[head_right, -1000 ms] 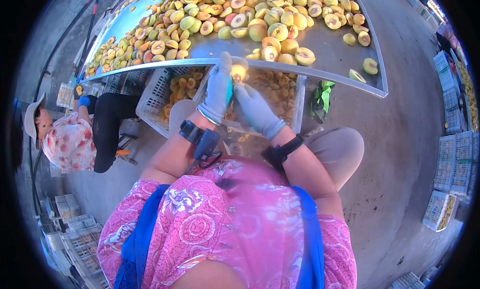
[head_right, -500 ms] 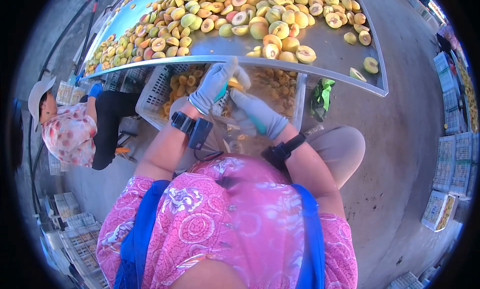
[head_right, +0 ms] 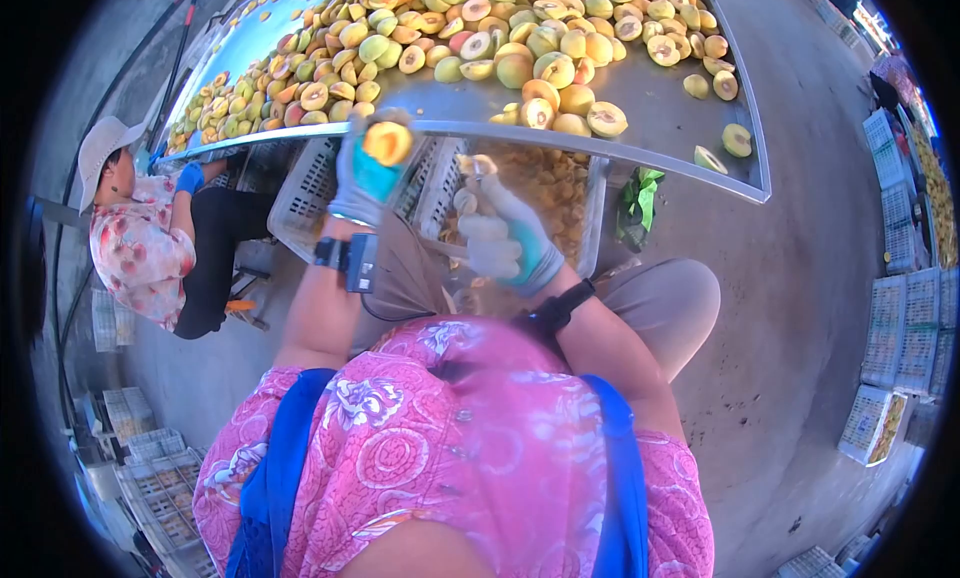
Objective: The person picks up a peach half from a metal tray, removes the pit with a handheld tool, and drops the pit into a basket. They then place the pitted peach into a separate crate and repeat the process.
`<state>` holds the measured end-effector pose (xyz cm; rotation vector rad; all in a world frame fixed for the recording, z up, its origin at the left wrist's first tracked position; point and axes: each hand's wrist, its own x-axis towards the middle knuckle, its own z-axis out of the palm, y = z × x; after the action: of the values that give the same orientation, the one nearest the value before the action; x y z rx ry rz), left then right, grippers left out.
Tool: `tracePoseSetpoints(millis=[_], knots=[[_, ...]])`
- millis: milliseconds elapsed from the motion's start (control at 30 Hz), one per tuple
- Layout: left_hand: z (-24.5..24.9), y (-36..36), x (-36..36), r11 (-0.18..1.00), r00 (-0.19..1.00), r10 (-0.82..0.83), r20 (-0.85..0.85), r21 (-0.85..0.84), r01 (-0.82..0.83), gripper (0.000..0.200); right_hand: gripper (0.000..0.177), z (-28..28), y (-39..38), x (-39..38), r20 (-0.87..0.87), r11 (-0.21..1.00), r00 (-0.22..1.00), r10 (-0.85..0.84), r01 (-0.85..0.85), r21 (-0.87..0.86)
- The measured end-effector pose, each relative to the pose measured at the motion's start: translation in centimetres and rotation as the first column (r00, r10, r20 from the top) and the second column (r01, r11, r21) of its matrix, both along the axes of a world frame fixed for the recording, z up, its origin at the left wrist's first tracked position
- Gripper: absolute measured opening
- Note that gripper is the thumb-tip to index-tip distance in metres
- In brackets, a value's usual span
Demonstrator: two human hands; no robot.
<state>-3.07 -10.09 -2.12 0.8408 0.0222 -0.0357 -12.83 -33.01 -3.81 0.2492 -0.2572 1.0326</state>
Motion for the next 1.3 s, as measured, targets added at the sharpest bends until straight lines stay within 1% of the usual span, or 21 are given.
tracePoseSetpoints(millis=[67, 133, 167, 200, 267, 500, 567, 633, 700, 867, 933, 967, 1000, 1033, 1067, 1100, 1133, 1167, 1233, 1267, 1300], knots=[[2.0, 2.5, 0.4, 0.841, 0.969, 0.227, 0.099, 0.481, -0.246, 0.040, 0.044, -1.2, -0.1, 0.3, -0.061, 0.996, 0.994, -0.087, 0.086, -0.025], [2.3, 3.2, 1.4, 0.538, 0.934, 0.208, 0.289, 0.764, -0.357, 0.036, 0.045, -2.2, -0.1, 0.6, -0.124, 0.985, 0.978, -0.168, 0.161, -0.059], [2.5, 2.8, 1.7, 0.340, 0.919, 0.170, 0.355, 0.855, -0.393, 0.035, 0.044, -2.5, -0.1, 0.7, -0.113, 0.978, 0.973, -0.199, 0.191, -0.079], [2.4, 1.9, 2.1, 0.338, 0.920, 0.170, 0.354, 0.856, -0.392, 0.035, 0.043, -2.8, 0.0, 0.9, -0.103, 0.971, 0.968, -0.230, 0.220, -0.098], [1.9, -1.0, 3.1, -0.049, 0.838, -0.201, 0.507, 0.849, -0.526, 0.038, 0.042, -2.7, -0.2, 1.0, -0.087, 0.963, 0.964, -0.251, 0.240, -0.125], [1.2, -8.8, 7.9, -0.014, 0.780, -0.589, 0.210, 0.963, -0.270, 0.046, 0.039, -0.3, -1.8, 0.7, -0.078, 0.881, 0.917, -0.391, 0.348, -0.322], [1.9, -9.3, 9.0, -0.032, 0.700, -0.691, -0.183, 0.974, 0.222, 0.047, 0.039, 0.3, -2.3, 0.8, -0.039, 0.850, 0.903, -0.428, 0.388, -0.356], [0.8, -9.1, 10.5, -0.006, 0.666, -0.727, -0.167, 0.971, 0.238, 0.051, 0.039, 1.0, -2.7, 1.1, 0.005, 0.819, 0.888, -0.460, 0.426, -0.385], [1.3, -9.2, 10.5, -0.218, 0.730, -0.670, -0.137, 0.976, -0.017, 0.051, 0.038, 1.7, -3.0, 1.3, 0.095, 0.770, 0.866, -0.491, 0.482, -0.417], [1.8, -9.2, 9.3, -0.226, 0.772, -0.628, -0.098, 0.972, -0.060, 0.050, 0.038, 2.1, -3.7, 1.6, 0.142, 0.742, 0.835, -0.531, 0.539, -0.399], [2.3, -8.9, 7.2, 0.087, 0.892, -0.451, -0.022, 0.994, 0.069, 0.043, 0.038, 2.3, -3.7, 1.4, 0.176, 0.665, 0.810, -0.560, 0.565, -0.488], [2.0, -8.9, 6.9, 0.089, 0.892, -0.452, -0.019, 0.994, 0.067, 0.043, 0.038, 2.4, -3.7, 1.4, 0.179, 0.664, 0.809, -0.560, 0.567, -0.488], [1.4, -9.0, 6.5, 0.495, 0.931, -0.357, 0.082, 0.861, 0.114, 0.039, 0.037, 2.4, -3.5, 1.4, 0.235, 0.619, 0.819, -0.524, 0.556, -0.554], [1.5, -9.0, 5.8, 0.814, 0.965, -0.225, 0.133, 0.570, 0.111, 0.035, 0.035, 2.7, -3.3, 1.3, 0.288, 0.569, 0.829, -0.480, 0.544, -0.617], [1.6, -8.7, 5.1, 0.918, 0.976, -0.190, 0.108, 0.373, 0.138, 0.030, 0.035, 3.1, -2.9, 1.0, 0.292, 0.570, 0.831, -0.473, 0.542, -0.618], [1.6, -8.4, 4.0, 0.920, 0.977, -0.181, 0.109, 0.370, 0.129, 0.030, 0.033, 3.6, -2.5, 0.5, 0.367, 0.438, 0.821, -0.437, 0.551, -0.710], [1.4, -8.3, 3.2, 0.976, 0.988, -0.153, 0.026, 0.159, 0.147, 0.028, 0.030, 4.1, -2.0, 0.3, 0.436, 0.292, 0.811, -0.390, 0.557, -0.777], [1.2, -8.3, 2.4, 0.988, 0.988, -0.144, -0.060, -0.060, 0.141, 0.027, 0.030, 4.1, -1.5, 0.4, 0.438, 0.293, 0.813, -0.384, 0.557, -0.777], [1.0, -8.5, 0.5, 0.984, 0.985, -0.167, 0.048, 0.068, 0.164, 0.028, 0.026, 3.8, -0.9, 0.5, 0.561, 0.116, 0.785, -0.264, 0.603, -0.789], [2.3, -8.8, -1.5, 0.910, 0.975, -0.136, 0.177, 0.410, 0.053, 0.030, 0.026, 3.9, -0.5, 0.5, 0.560, 0.114, 0.786, -0.262, 0.601, -0.791], [3.1, -9.0, -2.6, 0.722, 0.940, -0.152, 0.305, 0.684, -0.105, 0.032, 0.030, 4.0, -0.1, 0.5, 0.578, 0.074, 0.778, -0.246, 0.610, -0.789]])
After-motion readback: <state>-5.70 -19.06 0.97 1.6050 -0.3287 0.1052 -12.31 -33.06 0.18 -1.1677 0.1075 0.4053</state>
